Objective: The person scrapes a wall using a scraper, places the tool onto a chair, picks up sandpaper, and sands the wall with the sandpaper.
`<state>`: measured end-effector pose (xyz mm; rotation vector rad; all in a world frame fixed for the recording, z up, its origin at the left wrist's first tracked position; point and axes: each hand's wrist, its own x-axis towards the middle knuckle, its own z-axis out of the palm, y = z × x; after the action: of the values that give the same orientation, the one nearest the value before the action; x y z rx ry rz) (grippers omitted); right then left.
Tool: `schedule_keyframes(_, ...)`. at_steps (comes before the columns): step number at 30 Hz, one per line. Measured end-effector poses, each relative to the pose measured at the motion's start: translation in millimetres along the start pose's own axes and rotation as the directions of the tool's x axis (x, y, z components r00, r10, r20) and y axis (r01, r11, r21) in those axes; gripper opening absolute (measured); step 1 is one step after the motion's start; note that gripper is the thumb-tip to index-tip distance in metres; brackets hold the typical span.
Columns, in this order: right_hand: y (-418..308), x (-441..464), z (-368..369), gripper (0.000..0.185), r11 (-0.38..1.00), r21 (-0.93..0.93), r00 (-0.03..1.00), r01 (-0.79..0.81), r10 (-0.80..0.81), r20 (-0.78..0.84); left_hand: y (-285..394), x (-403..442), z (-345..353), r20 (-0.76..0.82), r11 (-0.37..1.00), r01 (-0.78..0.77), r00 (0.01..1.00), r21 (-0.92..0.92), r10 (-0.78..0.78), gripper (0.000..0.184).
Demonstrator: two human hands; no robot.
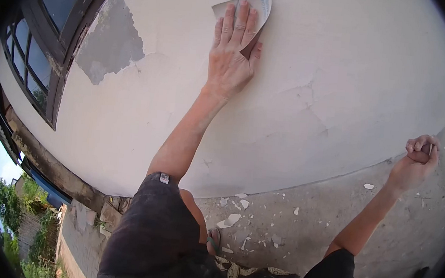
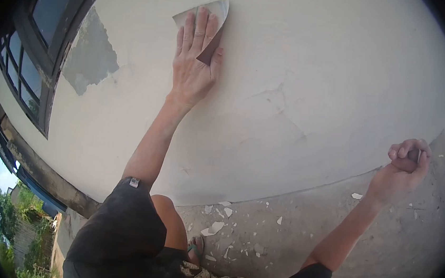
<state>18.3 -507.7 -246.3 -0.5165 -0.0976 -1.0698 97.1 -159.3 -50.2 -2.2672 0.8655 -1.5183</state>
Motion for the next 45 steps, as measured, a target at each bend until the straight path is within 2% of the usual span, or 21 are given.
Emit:
schedule_keyframes(2, 3.5, 1.2, -4.4, 0.026, 1.000, -0.010, 1.000, -0.029, 0.029, -0.012, -61.4, -22.9, -35.2, -0.113, 0.980, 0.160, 0.983, 0.118, -0.147, 0.057)
schedule_keyframes(4, 5.5, 5.8, -14.7, 0.026, 0.998, -0.024, 0.998, -0.053, 0.052, -0.022, -94.2, -43.9, -65.8, -0.131, 0.934, 0.352, 0.931, 0.065, -0.342, 0.063)
schedule_keyframes(6, 8.2, 13.1, -29.0, 0.026, 0.997, -0.032, 0.997, -0.063, 0.062, -0.036, -95.4, -60.3, -61.4, -0.226, 0.871, 0.485, 0.859, 0.076, -0.459, 0.065)
schedule_keyframes(8, 10.3, 18.3, -39.3, 0.026, 0.996, -0.051, 0.997, -0.068, 0.066, -0.040, -65.2, -58.4, -26.2, -0.267, 0.880, 0.469, 0.860, 0.075, -0.435, 0.068)
schedule_keyframes(10, 5.2, 22.1, -33.7, 0.025, 0.998, -0.046, 0.996, -0.048, 0.045, -0.071, 1.6, -34.5, -2.4, -0.004, 0.983, 0.185, 0.983, -0.022, -0.185, 0.074)
schedule_keyframes(12, 4.0, 17.6, -27.9, 0.025, 0.998, -0.049, 0.995, -0.037, 0.033, -0.091, 36.0, -16.0, 22.7, 0.050, 0.984, 0.021, 0.999, -0.178, -0.013, 0.078)
schedule_keyframes(13, 2.0, 16.7, -23.8, 0.025, 0.998, -0.057, 0.996, -0.027, 0.022, -0.086, 26.8, -14.0, 18.5, 0.046, 0.987, 0.006, 0.999, -0.160, 0.002, 0.077)
schedule_keyframes(15, 3.6, 14.1, -15.6, 0.025, 0.998, -0.055, 0.998, -0.039, 0.036, -0.049, 4.9, -21.3, 5.9, 0.051, 0.990, -0.009, 0.999, -0.139, 0.016, 0.075)
schedule_keyframes(18, 13.8, 3.6, -6.0, 0.026, 0.994, -0.048, 0.995, -0.095, 0.095, 0.005, -70.9, -80.2, -52.7, -0.035, 0.966, 0.204, 0.979, 0.157, -0.201, 0.064)
schedule_keyframes(19, 22.1, 0.0, -5.7, 0.026, 0.992, -0.071, 0.994, -0.103, 0.105, 0.021, -89.5, -115.0, -70.4, -0.073, 0.956, 0.287, 0.956, 0.054, -0.283, 0.069)
schedule_keyframes(21, 38.5, -8.9, 0.5, 0.027, 0.987, -0.103, 0.992, -0.121, 0.124, 0.019, -106.0, -194.1, -76.9, 0.094, 0.954, 0.260, 0.957, 0.151, -0.275, 0.071)
schedule_keyframes(23, 47.5, -16.4, 7.4, 0.027, 0.977, -0.152, 0.989, -0.147, 0.147, -0.010, -78.5, -218.5, -73.7, 0.224, 0.954, 0.291, 0.927, 0.071, -0.300, 0.073)
schedule_keyframes(26, 53.9, -14.9, 9.7, 0.027, 0.977, -0.152, 0.988, -0.152, 0.148, -0.033, -74.2, -174.2, -40.6, -0.016, 0.970, 0.237, 0.971, 0.047, -0.237, 0.074)
schedule_keyframes(29, 44.5, -15.2, 13.7, 0.027, 0.975, -0.214, 0.994, -0.053, 0.072, 0.081, -103.7, -60.4, -47.2, -0.144, 0.987, 0.124, 0.984, 0.102, -0.109, 0.074)
schedule_keyframes(30, 43.3, -14.5, 11.8, 0.027, 0.973, -0.224, 0.995, -0.055, 0.071, 0.067, -111.2, -28.6, -53.8, -0.167, 0.987, 0.099, 0.983, 0.127, -0.077, 0.073)
schedule_keyframes(33, 42.8, -10.4, 6.3, 0.027, 0.971, -0.233, 0.996, -0.057, 0.071, 0.050, -102.6, -11.0, -66.5, -0.155, 0.985, 0.156, 0.978, 0.075, -0.143, 0.073)
schedule_keyframes(37, 36.6, -18.0, 18.9, 0.026, 0.977, -0.195, 0.990, -0.085, 0.105, 0.092, -74.2, -167.4, -33.6, 0.067, 0.980, 0.197, 0.978, 0.038, -0.200, 0.072)
schedule_keyframes(40, 33.8, -22.6, 26.4, 0.026, 0.974, -0.208, 0.991, -0.092, 0.110, 0.076, -74.8, -172.0, -34.6, 0.083, 0.987, 0.156, 0.984, 0.045, -0.159, 0.073)
schedule_keyframes(45, 34.3, -15.9, 13.0, 0.026, 0.962, -0.264, 0.988, -0.063, 0.098, 0.122, -116.0, -22.8, -53.8, -0.162, 0.993, 0.108, 0.982, 0.050, -0.099, 0.068)
